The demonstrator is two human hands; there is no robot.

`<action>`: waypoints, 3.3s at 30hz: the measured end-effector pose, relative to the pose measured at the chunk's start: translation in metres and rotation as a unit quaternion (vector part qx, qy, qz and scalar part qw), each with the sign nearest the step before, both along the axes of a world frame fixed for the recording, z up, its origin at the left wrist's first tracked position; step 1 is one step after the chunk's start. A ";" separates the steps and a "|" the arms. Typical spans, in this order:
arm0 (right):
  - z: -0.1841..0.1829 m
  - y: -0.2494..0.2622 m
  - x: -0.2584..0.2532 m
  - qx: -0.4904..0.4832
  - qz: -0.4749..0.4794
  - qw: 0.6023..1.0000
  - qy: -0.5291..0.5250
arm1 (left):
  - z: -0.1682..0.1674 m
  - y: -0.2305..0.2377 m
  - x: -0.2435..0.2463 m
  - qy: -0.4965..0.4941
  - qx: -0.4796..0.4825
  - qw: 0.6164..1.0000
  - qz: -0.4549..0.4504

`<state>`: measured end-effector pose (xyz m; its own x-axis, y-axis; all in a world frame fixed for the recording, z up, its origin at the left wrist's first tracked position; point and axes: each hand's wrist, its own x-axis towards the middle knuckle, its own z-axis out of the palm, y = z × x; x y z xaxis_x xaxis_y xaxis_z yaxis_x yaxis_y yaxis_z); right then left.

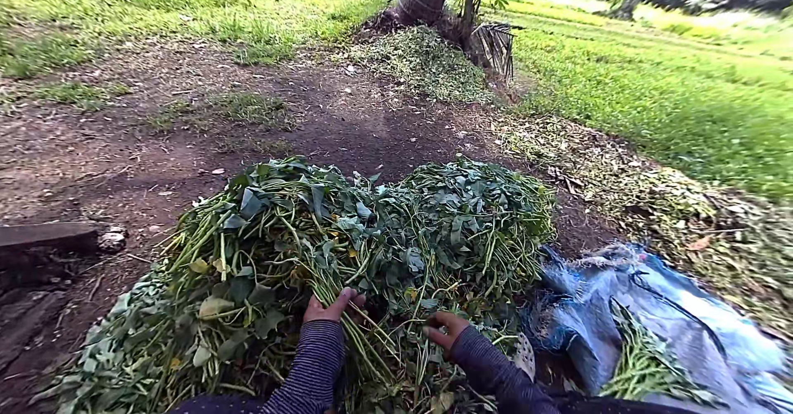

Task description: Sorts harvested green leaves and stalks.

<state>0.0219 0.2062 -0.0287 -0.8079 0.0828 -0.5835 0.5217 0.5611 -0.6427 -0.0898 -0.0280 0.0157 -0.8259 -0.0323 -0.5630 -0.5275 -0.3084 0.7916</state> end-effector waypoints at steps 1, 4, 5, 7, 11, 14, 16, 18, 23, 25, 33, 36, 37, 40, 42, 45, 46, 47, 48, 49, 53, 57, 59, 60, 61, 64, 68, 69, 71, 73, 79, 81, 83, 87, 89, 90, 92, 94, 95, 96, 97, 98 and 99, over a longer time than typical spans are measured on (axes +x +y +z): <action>-0.011 0.012 -0.021 -0.008 -0.089 0.996 0.000 | 0.000 0.003 0.002 -0.004 0.003 1.000 -0.005; -0.059 0.026 -0.074 -0.063 -0.281 0.958 -0.014 | 0.005 0.010 0.002 -0.011 -0.008 1.000 -0.002; -0.075 0.027 -0.085 -0.080 -0.308 0.948 -0.014 | 0.002 0.010 0.000 -0.005 -0.012 1.000 0.001; -0.093 0.028 -0.098 -0.094 -0.322 0.942 -0.005 | -0.007 0.008 -0.006 0.007 -0.019 1.000 0.001; -0.056 0.013 -0.090 -0.208 -0.385 0.897 0.061 | -0.016 0.004 -0.015 -0.012 -0.010 0.999 -0.033; -0.003 -0.012 -0.059 -0.257 -0.348 0.899 0.066 | -0.010 0.013 -0.013 -0.030 0.011 0.996 -0.081; 0.014 -0.027 -0.034 -0.259 -0.273 0.924 0.069 | -0.009 0.021 -0.010 -0.052 0.009 0.991 -0.121; 0.024 -0.041 -0.013 -0.248 -0.197 0.946 0.065 | -0.009 0.028 -0.008 -0.076 -0.005 0.985 -0.157; 0.028 -0.065 0.013 -0.194 -0.052 0.980 0.018 | -0.010 0.019 -0.002 -0.054 -0.083 0.969 -0.224; 0.016 -0.065 0.014 -0.261 -0.065 0.963 0.008 | -0.009 0.015 0.002 -0.020 -0.120 0.963 -0.239; 0.010 -0.099 -0.018 -0.356 -0.262 0.897 0.013 | -0.009 0.021 0.024 0.097 -0.258 0.917 -0.289; 0.011 -0.100 -0.021 -0.352 -0.314 0.881 -0.047 | -0.011 0.018 0.021 0.084 -0.234 0.942 -0.224; 0.016 -0.099 -0.020 -0.356 -0.327 0.872 -0.084 | -0.010 0.017 0.020 0.075 -0.219 0.949 -0.213; 0.025 -0.092 -0.012 -0.406 -0.304 0.850 -0.142 | -0.006 0.016 0.020 0.044 -0.189 0.959 -0.206; 0.022 -0.090 -0.005 -0.430 -0.310 0.836 -0.140 | -0.003 0.014 0.019 0.031 -0.170 0.968 -0.184; 0.027 -0.092 0.005 -0.441 -0.313 0.829 -0.143 | 0.003 0.005 0.007 0.038 -0.125 0.983 -0.129; 0.026 -0.091 0.009 -0.461 -0.293 0.827 -0.132 | 0.003 0.003 0.005 0.039 -0.099 0.986 -0.127; 0.023 -0.089 0.012 -0.483 -0.264 0.827 -0.114 | 0.002 0.003 0.005 0.036 -0.068 0.989 -0.125; 0.020 -0.087 0.014 -0.499 -0.232 0.830 -0.093 | 0.001 0.003 0.005 0.032 -0.036 0.991 -0.121; 0.019 -0.086 0.017 -0.502 -0.205 0.838 -0.068 | 0.000 0.002 0.005 0.028 -0.009 0.993 -0.111; 0.044 -0.098 0.030 -0.422 -0.181 0.887 -0.044 | 0.005 -0.003 -0.002 0.031 0.018 0.999 -0.037; 0.042 -0.104 0.034 -0.457 -0.200 0.865 -0.050 | 0.008 -0.003 -0.003 0.037 0.009 0.999 -0.036; 0.046 -0.105 0.033 -0.492 -0.222 0.840 -0.058 | 0.008 -0.001 -0.001 0.035 0.031 0.998 -0.038; 0.045 -0.105 0.034 -0.508 -0.229 0.828 -0.058 | 0.006 -0.002 -0.001 0.034 0.044 0.998 -0.032; 0.044 -0.106 0.034 -0.510 -0.229 0.827 -0.055 | 0.006 -0.002 -0.002 0.032 0.052 0.998 -0.016; 0.033 -0.106 0.044 -0.458 -0.194 0.867 -0.030 | 0.013 -0.006 -0.007 0.038 0.020 0.998 0.038; 0.035 -0.102 0.045 -0.284 -0.103 0.953 -0.019 | 0.019 -0.012 -0.007 0.064 -0.063 0.996 0.017; 0.028 -0.094 0.045 -0.203 -0.038 0.978 -0.013 | 0.022 -0.012 -0.007 0.065 -0.082 0.994 0.024; 0.001 -0.073 0.051 -0.085 0.073 0.994 0.010 | 0.025 -0.015 -0.008 0.068 -0.105 0.991 0.038; -0.014 -0.058 0.053 -0.024 0.081 0.993 0.083 | 0.027 -0.014 -0.009 0.072 -0.112 0.991 0.026; 0.010 -0.080 0.012 0.020 0.068 0.984 0.162 | 0.020 0.000 -0.004 0.059 -0.102 0.993 -0.001; 0.015 -0.095 0.000 -0.033 0.083 0.987 0.130 | 0.019 0.002 -0.003 0.062 -0.083 0.995 0.009; 0.010 -0.105 -0.004 -0.054 0.079 0.986 0.138 | 0.015 0.001 -0.002 0.070 -0.055 0.996 0.012; 0.009 -0.106 -0.008 -0.041 0.135 0.984 0.108 | 0.020 0.003 0.013 0.081 -0.038 0.996 -0.027; 0.001 -0.089 -0.015 0.004 0.171 0.982 0.077 | 0.026 -0.001 0.012 0.113 -0.029 0.993 0.010; -0.004 -0.075 -0.022 0.033 0.179 0.982 0.051 | 0.029 -0.006 0.007 0.126 -0.027 0.991 0.037; -0.013 -0.034 -0.043 0.074 0.136 0.988 -0.005 | 0.040 -0.017 -0.002 0.136 -0.026 0.987 0.078; -0.009 0.013 -0.071 0.101 0.042 0.993 -0.048 | 0.044 -0.022 -0.009 0.126 -0.007 0.988 0.094; -0.009 0.033 -0.085 0.117 -0.011 0.991 -0.057 | 0.045 -0.021 -0.010 0.115 0.001 0.989 0.094; -0.020 0.051 -0.098 0.140 -0.062 0.987 -0.044 | 0.041 -0.020 -0.011 0.107 0.016 0.990 0.089; -0.035 0.063 -0.108 0.160 -0.106 0.981 -0.022 | 0.033 -0.020 -0.013 0.105 0.033 0.990 0.084; -0.050 0.069 -0.116 0.168 -0.137 0.976 -0.006 | 0.022 -0.021 -0.016 0.105 0.049 0.990 0.076; -0.063 0.070 -0.120 0.169 -0.148 0.974 0.000 | 0.015 -0.020 -0.018 0.103 0.057 0.991 0.068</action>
